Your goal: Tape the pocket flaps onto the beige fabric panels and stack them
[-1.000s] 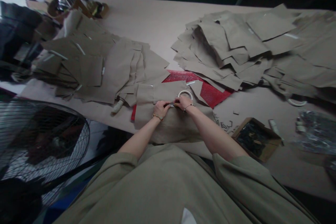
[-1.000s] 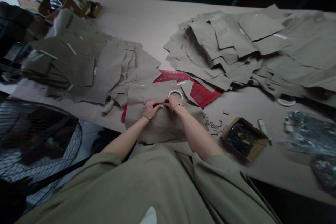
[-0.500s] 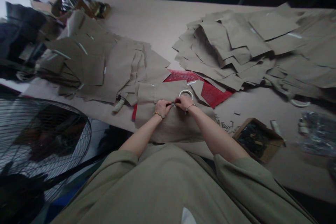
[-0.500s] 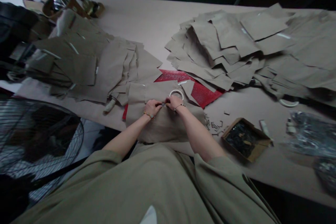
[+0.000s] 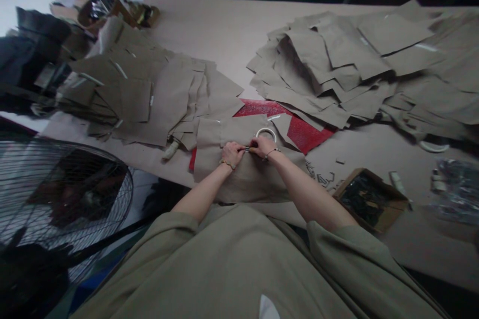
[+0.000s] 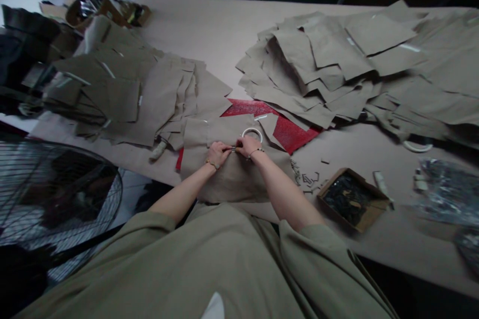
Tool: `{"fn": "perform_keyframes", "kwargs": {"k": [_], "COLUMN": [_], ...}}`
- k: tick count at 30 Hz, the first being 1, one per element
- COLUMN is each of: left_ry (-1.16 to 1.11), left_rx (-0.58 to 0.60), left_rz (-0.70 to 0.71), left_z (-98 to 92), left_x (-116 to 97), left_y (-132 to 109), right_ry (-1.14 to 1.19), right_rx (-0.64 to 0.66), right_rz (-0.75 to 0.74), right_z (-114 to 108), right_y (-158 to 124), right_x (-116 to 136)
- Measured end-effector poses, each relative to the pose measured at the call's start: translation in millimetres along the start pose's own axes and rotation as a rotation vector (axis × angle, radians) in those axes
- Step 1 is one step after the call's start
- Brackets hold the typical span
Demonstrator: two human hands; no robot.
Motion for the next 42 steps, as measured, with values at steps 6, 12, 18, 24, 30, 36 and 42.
{"fn": "perform_keyframes", "kwargs": {"k": [6,12,18,24,30,36,42], "left_ry": [0.005,0.031,0.055,0.036,-0.108,-0.054,0.095], "left_rx": [0.011,0.101,0.159,0.192,0.367,0.517,0.528], "left_rz": [-0.017,-0.051,-0.07,-0.066,-0.047,-0.001,-0.077], "left_z": [1.2,2.2,3.3,0.5,-15.0,-15.5,-7.6], "left_x": [0.6,-0.1,-1.5,-3.3,7.4,11.7,9.2], "left_y": [2.7,5.3,4.9,4.5,27.9,52.9,62.2], "right_ry": [-0.103,-0.215,-0.274,-0.305,-0.338,-0.286,-0.266], "right_rx": [0.098,0.237,0.374,0.351,0.401,0.38,0.305], "right_rz": [0.039,0.105,0.097,0.172,0.288,0.28,0.217], "right_z": [-10.8,-12.4,-11.6,-9.6,-0.7,-4.5,-9.6], "right_y": [14.8,29.3,34.0,35.6,42.9,34.1,22.2], "right_x": [-2.1,5.0,8.9,11.7,15.0,18.9,19.9]}}
Point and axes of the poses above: each hand's wrist, its own y-axis towards the middle knuckle, its own z-axis out of the palm, x = y × z, the point moved 9 cm from there along y, towards the middle knuckle, and after that the axes turned 1 degree about z, right-handed, at the moved point
